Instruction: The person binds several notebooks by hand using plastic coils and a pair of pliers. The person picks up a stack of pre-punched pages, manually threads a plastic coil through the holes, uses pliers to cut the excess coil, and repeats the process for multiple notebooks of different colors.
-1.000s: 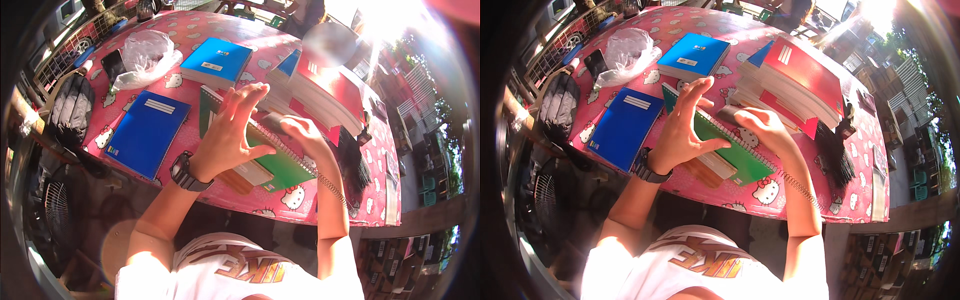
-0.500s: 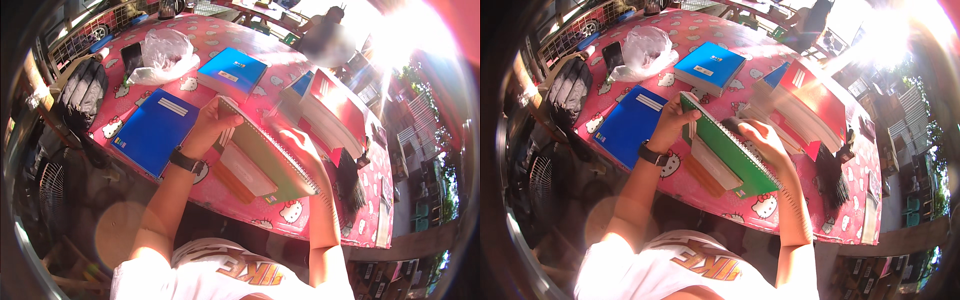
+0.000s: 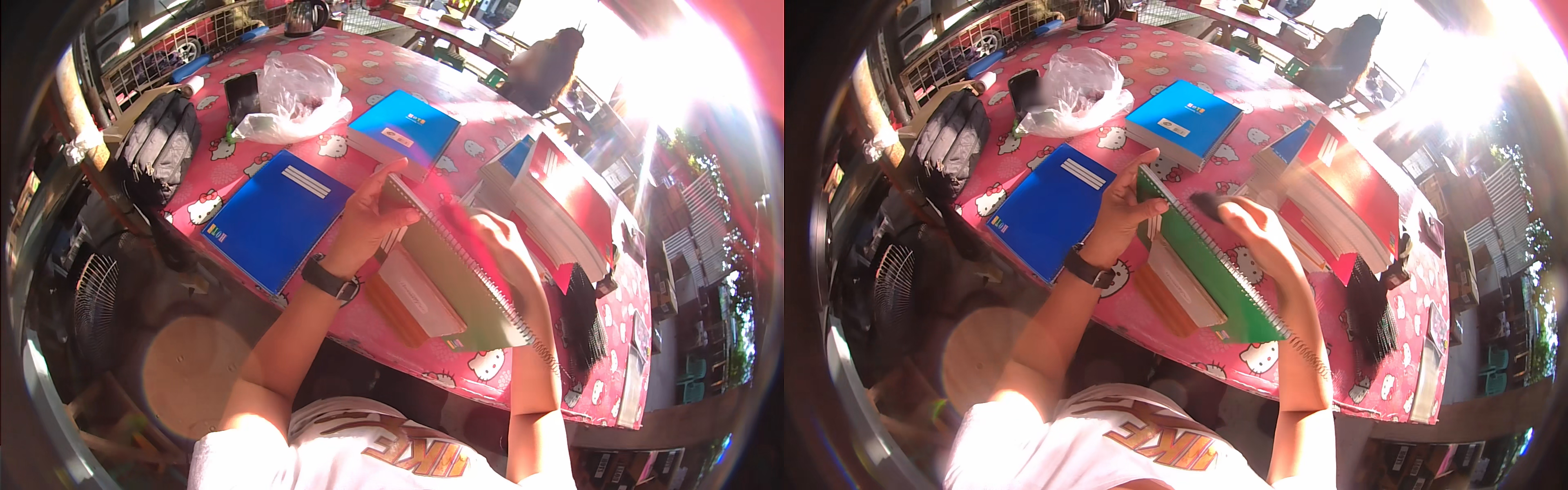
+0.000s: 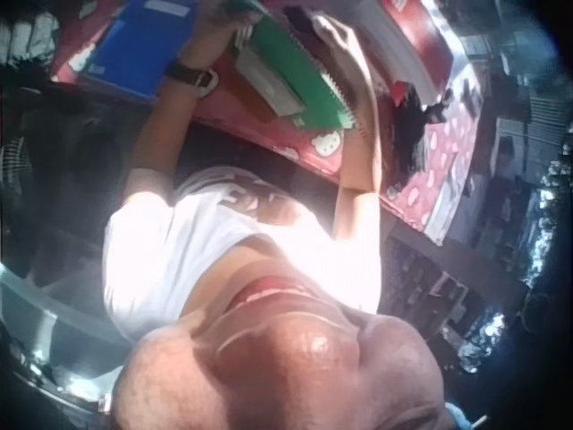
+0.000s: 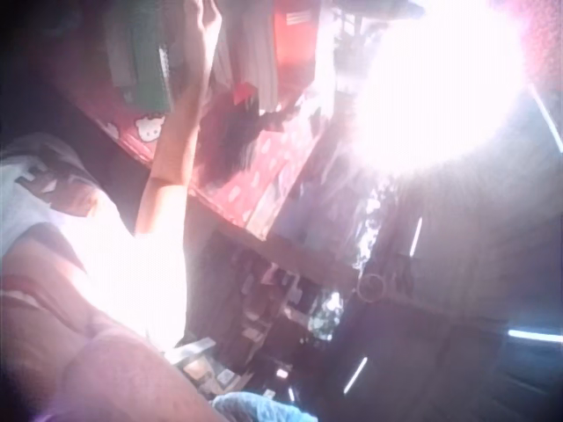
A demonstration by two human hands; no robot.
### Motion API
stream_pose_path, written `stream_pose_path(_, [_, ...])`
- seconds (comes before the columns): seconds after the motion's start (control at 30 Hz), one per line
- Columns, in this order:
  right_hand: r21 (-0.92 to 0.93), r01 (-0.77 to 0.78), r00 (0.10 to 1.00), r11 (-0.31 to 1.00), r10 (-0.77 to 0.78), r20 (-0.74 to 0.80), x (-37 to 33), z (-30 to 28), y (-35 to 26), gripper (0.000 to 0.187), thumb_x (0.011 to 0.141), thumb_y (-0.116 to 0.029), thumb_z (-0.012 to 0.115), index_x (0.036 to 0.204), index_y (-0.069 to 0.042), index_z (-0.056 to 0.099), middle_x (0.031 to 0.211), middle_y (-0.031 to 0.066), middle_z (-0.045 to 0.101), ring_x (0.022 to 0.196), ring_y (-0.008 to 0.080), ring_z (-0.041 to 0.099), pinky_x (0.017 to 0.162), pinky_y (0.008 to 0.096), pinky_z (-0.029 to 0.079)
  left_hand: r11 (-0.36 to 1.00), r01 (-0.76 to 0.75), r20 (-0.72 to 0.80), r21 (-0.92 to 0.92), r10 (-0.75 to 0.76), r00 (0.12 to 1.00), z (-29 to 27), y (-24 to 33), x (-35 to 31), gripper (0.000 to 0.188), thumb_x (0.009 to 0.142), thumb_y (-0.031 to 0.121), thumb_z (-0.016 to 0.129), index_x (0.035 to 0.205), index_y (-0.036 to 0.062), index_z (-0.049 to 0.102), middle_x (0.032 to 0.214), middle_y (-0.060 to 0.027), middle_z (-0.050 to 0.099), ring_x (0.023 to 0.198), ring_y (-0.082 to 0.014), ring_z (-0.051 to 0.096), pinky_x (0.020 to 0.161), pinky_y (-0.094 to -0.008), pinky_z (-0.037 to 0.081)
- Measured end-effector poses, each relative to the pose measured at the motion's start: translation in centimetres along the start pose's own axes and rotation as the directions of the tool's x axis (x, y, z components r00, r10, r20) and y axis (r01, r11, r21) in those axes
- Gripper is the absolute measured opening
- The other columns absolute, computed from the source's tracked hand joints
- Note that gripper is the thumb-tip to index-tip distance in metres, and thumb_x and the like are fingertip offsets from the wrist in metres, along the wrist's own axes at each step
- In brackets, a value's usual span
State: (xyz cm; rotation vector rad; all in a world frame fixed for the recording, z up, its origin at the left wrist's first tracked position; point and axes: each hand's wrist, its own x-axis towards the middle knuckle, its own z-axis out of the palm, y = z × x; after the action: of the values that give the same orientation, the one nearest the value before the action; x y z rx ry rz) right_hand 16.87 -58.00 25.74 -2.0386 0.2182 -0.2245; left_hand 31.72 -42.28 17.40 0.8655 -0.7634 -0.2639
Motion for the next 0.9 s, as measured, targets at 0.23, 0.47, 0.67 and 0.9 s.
stream_pose_path(0.23, [-0.310, 0.051, 0.998, 0.949, -0.034, 0.060, 1.6, 0.6, 1.2, 0.057, 0.092, -0.049, 0.043, 0.120, 0.000, 0.056, 0.112, 0.0110, 0.062, 0.099, 0.0198, 0.056, 0.083, 0.0332, 0.044, 0.991, 0.094, -0.027, -0.095, -0.097, 0.995, -0.2, 0.5, -0.9, 0.062, 0.074, -0.001, 0.072, 0.130, 0.0048, 0.048, 0.100, 0.0022, 0.058, 0.092, -0.0061, 0.053, 0.083, -0.0219, 0.043])
stream_pose_path(0.47, [-0.167, 0.103, 0.992, 0.980, -0.090, 0.084, 3.2, 0.6, 2.2, 0.058, 0.091, -0.047, 0.047, 0.118, 0.004, 0.055, 0.104, 0.0097, 0.062, 0.093, 0.0198, 0.054, 0.084, 0.0339, 0.041, 0.963, 0.094, -0.043, -0.251, -0.108, 0.993, -0.7, -0.3, -0.5, 0.047, 0.082, 0.000, 0.065, 0.127, 0.0029, 0.051, 0.106, -0.0017, 0.060, 0.097, -0.0104, 0.056, 0.087, -0.0253, 0.044])
stream_pose_path(0.67, [-0.122, 0.075, 0.994, 0.990, -0.065, 0.086, 3.1, 1.2, 1.4, 0.063, 0.090, -0.054, 0.044, 0.118, 0.002, 0.055, 0.108, 0.0107, 0.062, 0.094, 0.0198, 0.056, 0.081, 0.0320, 0.043, 0.892, 0.241, -0.014, -0.383, -0.267, 0.964, -1.1, -0.1, -0.5, 0.039, 0.085, 0.001, 0.062, 0.123, 0.0004, 0.053, 0.109, -0.0039, 0.060, 0.100, -0.0113, 0.055, 0.090, -0.0272, 0.043])
stream_pose_path(0.9, [-0.237, 0.082, 0.996, 0.968, -0.087, -0.010, 3.2, 1.7, -0.8, 0.061, 0.091, -0.054, 0.042, 0.115, 0.000, 0.057, 0.106, 0.0106, 0.062, 0.089, 0.0176, 0.056, 0.072, 0.0299, 0.043, 0.945, 0.121, -0.064, -0.305, -0.147, 0.987, -0.7, -0.1, -0.5, 0.035, 0.084, 0.004, 0.065, 0.118, 0.0004, 0.059, 0.109, -0.0017, 0.057, 0.102, -0.0095, 0.050, 0.091, -0.0255, 0.040])
